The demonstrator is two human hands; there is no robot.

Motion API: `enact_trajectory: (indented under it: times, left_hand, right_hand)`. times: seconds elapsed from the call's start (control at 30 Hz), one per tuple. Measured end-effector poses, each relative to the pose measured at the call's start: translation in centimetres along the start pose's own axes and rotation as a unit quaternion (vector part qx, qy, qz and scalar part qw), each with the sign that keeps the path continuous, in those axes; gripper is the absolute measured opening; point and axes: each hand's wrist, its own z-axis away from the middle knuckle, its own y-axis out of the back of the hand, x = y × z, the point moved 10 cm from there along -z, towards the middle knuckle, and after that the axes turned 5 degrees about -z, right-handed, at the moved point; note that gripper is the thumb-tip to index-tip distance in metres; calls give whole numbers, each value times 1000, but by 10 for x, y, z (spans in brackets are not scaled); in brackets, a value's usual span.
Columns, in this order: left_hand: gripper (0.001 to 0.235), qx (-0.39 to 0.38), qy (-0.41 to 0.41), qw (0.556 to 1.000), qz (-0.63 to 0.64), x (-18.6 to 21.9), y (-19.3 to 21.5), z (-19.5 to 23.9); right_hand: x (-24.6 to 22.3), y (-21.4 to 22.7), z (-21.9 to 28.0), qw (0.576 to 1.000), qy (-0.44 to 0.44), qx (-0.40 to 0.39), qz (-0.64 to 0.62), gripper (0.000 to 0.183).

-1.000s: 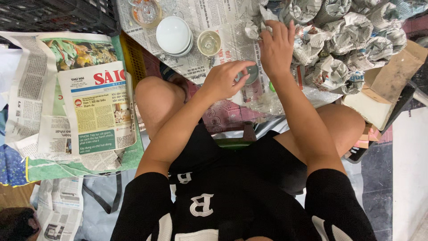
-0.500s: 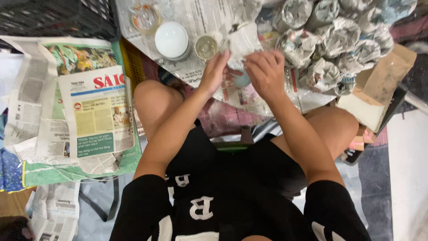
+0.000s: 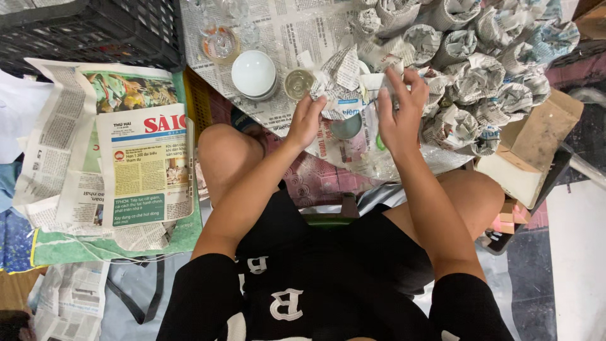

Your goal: The person sits cross-legged and wraps small white ceramic bowls with newspaper sheets. They fold the paper around each bowl, tuck the edges, and place the wrapped items into a black plastic crate. The process is repeated for multiple bowls.

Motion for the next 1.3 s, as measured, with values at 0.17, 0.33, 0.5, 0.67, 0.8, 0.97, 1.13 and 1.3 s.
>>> enact_trajectory:
  times: [0.17,0.33,0.5,0.67,0.8,0.97,1.13,1.3]
  left_hand:
    - [30,-7,-28,1000,-2,16,-4,3]
    - [35,-56,-128,990,-9,45,-14,10]
    - [36,-99,-106,982,-118,41,-26,11]
    - [37,-93,-97,980,-146,45,-24,16]
    - [39,-82,-103,984,-120,51,-21,16]
    - [42,-76,-135,977,-145,69,-23,20]
    - [40,-86,-124,976,-157,83,-21,18]
    - [34,-106,-104,970,-192,88,-11,14]
  right_hand:
    - [31,-2,-7,998,-57,-15,37,19]
    - [19,11,-14,997,-44,-26,60,21]
    - [24,0,-16,993,-85,-78,-39,19]
    - [47,-21,-2,976,-103,-161,-108,26]
    - [58,-35,6,946,-142,-197,-216,33]
    - [47,-33,5,956,-135,-198,-170,27]
    - [44,-24,0,958,-151,-173,-171,20]
    - [41,-8,-5,971,-101,-152,-151,19]
